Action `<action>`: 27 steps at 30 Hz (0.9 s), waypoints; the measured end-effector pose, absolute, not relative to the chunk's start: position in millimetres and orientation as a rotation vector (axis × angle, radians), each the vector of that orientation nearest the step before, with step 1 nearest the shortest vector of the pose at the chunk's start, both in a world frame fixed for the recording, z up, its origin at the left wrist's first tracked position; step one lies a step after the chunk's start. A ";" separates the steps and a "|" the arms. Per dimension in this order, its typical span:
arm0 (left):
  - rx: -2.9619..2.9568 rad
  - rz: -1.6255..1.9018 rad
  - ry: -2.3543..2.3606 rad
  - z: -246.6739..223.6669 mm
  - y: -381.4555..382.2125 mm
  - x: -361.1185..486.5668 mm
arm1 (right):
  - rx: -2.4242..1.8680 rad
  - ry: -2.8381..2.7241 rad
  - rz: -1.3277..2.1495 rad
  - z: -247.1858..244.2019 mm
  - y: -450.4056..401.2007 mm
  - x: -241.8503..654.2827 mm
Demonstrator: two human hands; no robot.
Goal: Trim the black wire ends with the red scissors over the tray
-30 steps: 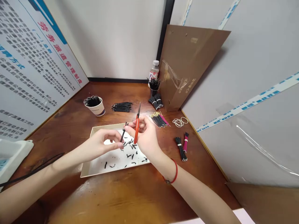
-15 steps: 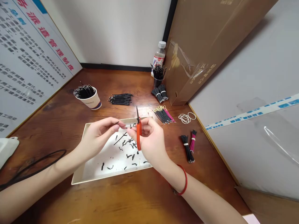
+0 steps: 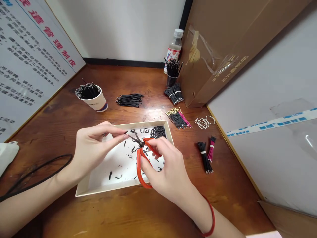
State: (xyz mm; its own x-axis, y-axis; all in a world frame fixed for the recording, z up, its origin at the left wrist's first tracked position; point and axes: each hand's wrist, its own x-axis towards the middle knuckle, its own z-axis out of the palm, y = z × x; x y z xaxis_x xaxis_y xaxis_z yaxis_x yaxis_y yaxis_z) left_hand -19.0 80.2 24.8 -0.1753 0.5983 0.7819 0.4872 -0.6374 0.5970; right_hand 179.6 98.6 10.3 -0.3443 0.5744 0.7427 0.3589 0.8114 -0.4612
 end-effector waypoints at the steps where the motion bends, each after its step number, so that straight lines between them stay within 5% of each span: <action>1: 1.970 1.956 1.294 24.5 80.0 -18.9 | -0.706 -1.971 0.222 8.3 98.1 180.2; 27: 2.006 1.946 1.275 25.4 81.4 -19.3 | -0.725 -1.920 0.342 4.3 102.9 176.0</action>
